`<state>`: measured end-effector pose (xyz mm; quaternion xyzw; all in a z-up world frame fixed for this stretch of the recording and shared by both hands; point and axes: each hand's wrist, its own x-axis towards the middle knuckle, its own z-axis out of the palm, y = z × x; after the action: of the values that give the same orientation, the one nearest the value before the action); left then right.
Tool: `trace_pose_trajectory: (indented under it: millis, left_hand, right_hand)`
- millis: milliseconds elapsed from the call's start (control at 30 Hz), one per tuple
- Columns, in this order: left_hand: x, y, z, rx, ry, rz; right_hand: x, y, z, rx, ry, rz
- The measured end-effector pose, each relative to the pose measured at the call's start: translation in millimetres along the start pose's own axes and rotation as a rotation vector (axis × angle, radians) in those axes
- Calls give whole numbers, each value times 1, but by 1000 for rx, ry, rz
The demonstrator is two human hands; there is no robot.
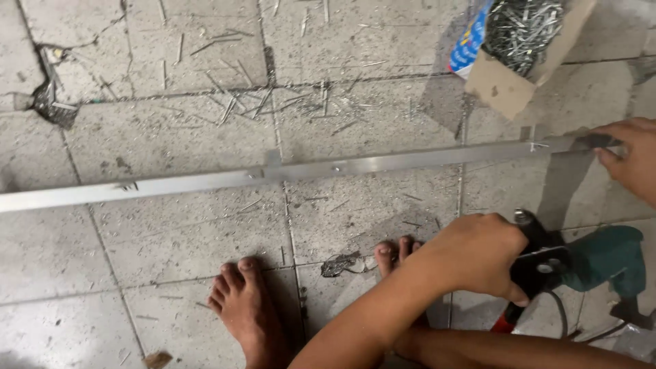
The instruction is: Riveting small metal brackets onto a long aluminum profile using a manual rivet gun
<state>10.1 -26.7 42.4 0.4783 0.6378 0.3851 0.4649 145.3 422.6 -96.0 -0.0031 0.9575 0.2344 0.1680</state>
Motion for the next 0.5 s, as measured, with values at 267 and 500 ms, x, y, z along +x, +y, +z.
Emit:
trace_pose_trajectory:
  millis: [267,500]
  left_hand:
    - [3,-6,-2,60,-53,-61]
    - [-1,-13,2,88,-5,-105]
  right_hand:
    - [96,-59,-247,382,321,1]
    - [194,-114,-275,512,-109,-74]
